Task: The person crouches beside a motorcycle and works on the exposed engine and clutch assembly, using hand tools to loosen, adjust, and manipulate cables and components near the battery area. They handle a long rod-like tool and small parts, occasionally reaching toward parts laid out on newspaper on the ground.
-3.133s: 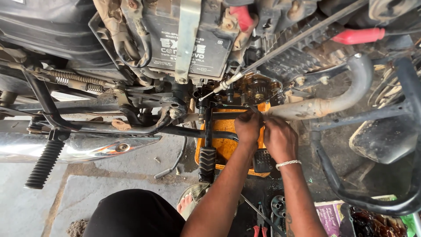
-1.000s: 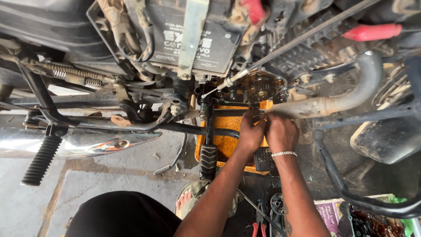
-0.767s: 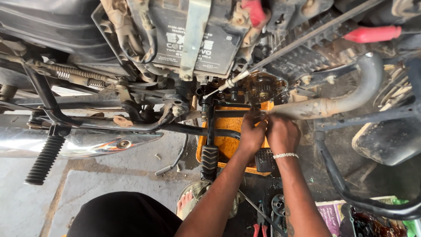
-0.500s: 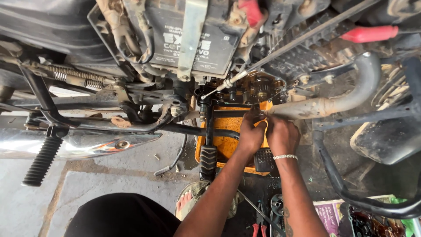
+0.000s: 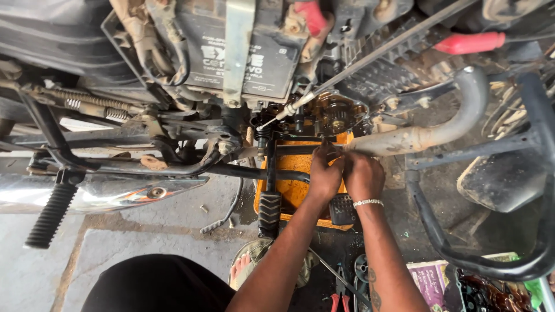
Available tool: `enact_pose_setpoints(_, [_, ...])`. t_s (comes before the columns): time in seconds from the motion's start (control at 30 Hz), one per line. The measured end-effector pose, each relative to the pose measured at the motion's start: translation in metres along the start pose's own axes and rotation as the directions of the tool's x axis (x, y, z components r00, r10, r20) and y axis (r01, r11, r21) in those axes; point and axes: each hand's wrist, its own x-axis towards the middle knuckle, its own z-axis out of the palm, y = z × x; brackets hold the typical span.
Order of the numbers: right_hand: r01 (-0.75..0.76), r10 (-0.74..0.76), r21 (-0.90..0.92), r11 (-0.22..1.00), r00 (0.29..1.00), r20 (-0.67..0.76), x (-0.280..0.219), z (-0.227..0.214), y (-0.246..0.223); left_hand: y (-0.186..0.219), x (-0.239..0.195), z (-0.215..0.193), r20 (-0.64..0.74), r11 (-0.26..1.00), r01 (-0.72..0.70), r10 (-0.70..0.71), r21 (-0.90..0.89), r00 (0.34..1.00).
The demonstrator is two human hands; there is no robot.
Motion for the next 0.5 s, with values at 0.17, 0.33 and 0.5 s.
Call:
enact_pose_setpoints(0.17, [-0.094,0.093,0.006,0.996,0.995,0.023,-0.001,-0.002,0.0,0.019,-0.008,-0.003,0.02,1.0,0.004,-0.004,0.029,1.0])
enact_pose_setpoints(0.33, [-0.061,0.059,0.06,0.996,0.998,0.034,-0.001,-0.001,0.002,0.023,-0.008,0.0,0.016,0.999,0.046,-0.047,0.021,0.999])
enact_pose_setpoints(0.5, [-0.108,0.106,0.047,0.993,0.993,0.049,0.0,0.001,0.004,0.01,-0.004,0.0,-0.035,0.998,-0.036,0.038,0.059,0.999])
